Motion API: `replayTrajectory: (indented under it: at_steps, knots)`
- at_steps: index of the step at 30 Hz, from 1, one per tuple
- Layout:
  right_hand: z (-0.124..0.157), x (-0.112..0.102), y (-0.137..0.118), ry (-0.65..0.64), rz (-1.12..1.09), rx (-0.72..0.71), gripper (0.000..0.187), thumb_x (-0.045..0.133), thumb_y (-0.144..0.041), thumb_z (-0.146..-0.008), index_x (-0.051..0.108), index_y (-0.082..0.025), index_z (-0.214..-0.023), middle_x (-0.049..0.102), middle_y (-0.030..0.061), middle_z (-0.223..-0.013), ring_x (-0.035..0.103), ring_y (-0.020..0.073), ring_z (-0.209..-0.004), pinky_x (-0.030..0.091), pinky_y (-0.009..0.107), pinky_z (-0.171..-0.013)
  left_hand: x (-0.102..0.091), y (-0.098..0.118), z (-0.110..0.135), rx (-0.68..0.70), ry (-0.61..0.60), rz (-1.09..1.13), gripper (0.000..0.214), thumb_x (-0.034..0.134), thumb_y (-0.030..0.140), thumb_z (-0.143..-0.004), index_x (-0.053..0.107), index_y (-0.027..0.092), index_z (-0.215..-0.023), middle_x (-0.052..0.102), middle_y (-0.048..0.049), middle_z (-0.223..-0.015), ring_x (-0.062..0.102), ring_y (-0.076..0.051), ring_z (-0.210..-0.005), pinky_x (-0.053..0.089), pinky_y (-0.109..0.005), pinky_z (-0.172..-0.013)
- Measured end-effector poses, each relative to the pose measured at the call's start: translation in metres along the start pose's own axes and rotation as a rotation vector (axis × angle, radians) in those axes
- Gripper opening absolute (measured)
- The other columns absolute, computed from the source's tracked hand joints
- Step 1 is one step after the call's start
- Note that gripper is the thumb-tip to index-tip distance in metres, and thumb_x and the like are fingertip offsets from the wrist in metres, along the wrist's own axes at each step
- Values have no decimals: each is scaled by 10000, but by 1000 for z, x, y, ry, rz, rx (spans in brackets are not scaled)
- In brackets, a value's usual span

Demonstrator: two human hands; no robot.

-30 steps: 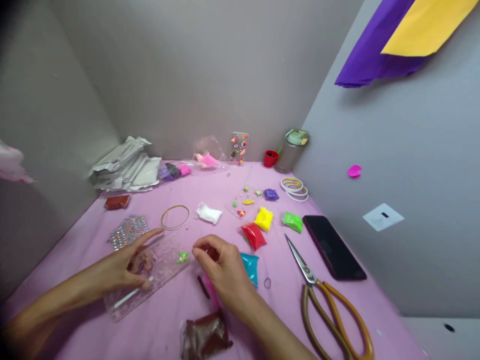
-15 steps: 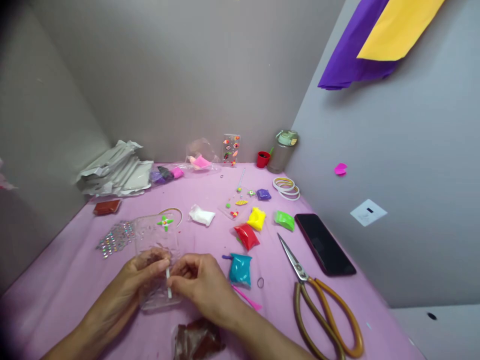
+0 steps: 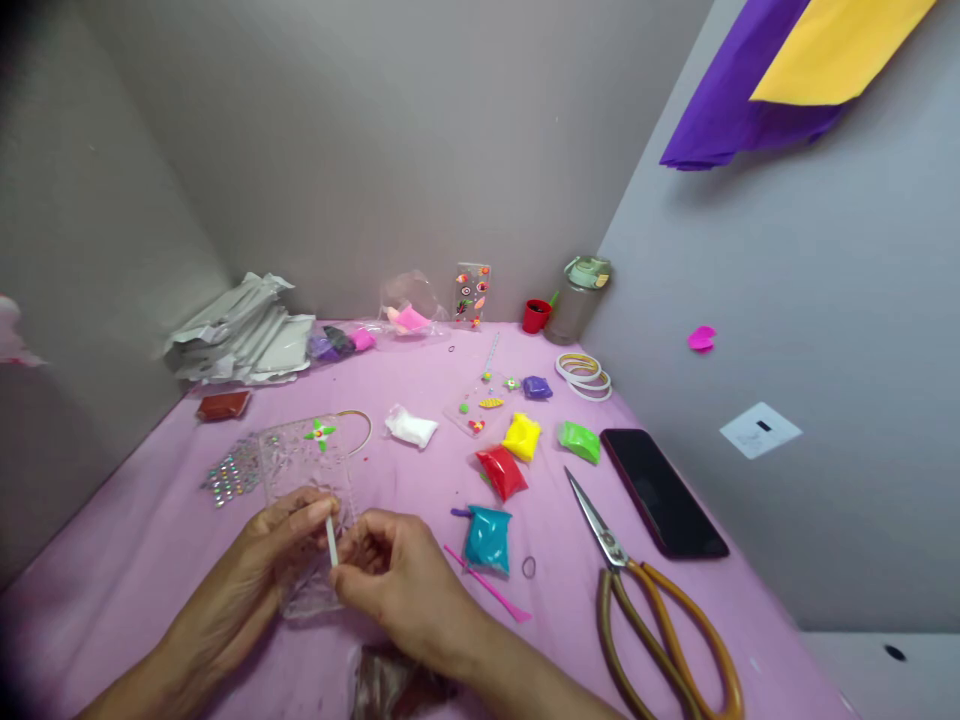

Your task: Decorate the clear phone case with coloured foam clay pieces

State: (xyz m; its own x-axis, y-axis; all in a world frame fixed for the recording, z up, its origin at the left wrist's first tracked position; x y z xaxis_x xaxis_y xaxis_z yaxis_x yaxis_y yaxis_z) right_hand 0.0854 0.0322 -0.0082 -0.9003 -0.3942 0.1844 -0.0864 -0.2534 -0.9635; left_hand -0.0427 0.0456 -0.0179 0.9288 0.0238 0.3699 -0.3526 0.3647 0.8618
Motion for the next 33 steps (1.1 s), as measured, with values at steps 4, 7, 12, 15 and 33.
replayTrajectory:
  at_steps: [4, 7, 12, 15, 33]
  knots:
    - [1, 0, -1, -24, 27, 21, 128, 646, -132, -715, 527, -176, -706, 448, -66, -641, 355, 80, -583, 263, 228, -545, -1, 3, 1, 18, 39, -1, 218, 836, 348, -739, 698, 180, -750, 615, 33, -724, 552, -136, -692, 485, -219, -645]
    - [2, -1, -1, -6, 33, 50, 121, 642, -146, -706, 527, -174, -681, 453, -65, -620, 354, 77, -570, 258, 231, -540, -1, 5, 2, 9, 29, -5, 220, 837, 337, -731, 683, 180, -732, 592, 40, -717, 526, -127, -686, 472, -205, -626]
    - [2, 5, -3, -56, 6, 66, 129, 672, -158, -687, 547, -175, -711, 472, -62, -648, 368, 78, -589, 270, 227, -549, -4, 11, 3, 59, 60, 26, 224, 843, 330, -727, 670, 189, -710, 563, 52, -696, 500, -118, -678, 471, -187, -619]
    - [0, 1, -1, -11, 2, 63, 112, 664, -158, -688, 552, -172, -690, 458, -70, -614, 342, 71, -560, 253, 227, -534, -5, 11, 3, 50, 98, 75, 232, 880, 329, -684, 702, 189, -736, 592, 50, -721, 523, -117, -692, 485, -184, -630]
    - [0, 5, 3, -45, -29, 68, 112, 666, -154, -693, 555, -164, -704, 466, -64, -628, 358, 76, -575, 253, 219, -534, -12, 6, 3, 22, 177, 184, 297, 878, 422, -693, 765, 190, -839, 708, -1, -859, 621, -151, -792, 547, -218, -703]
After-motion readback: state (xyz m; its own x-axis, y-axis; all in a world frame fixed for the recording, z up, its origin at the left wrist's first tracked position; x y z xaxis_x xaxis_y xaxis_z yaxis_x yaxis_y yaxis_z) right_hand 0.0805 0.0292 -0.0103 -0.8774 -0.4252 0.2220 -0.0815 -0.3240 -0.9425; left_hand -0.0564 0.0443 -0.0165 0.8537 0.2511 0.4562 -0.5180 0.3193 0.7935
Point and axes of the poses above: each hand's wrist, its own z-axis away from the middle knuckle, its own x-axis out of the palm, y = z × x, the point moved 6 cm from there along -z, towards the middle knuckle
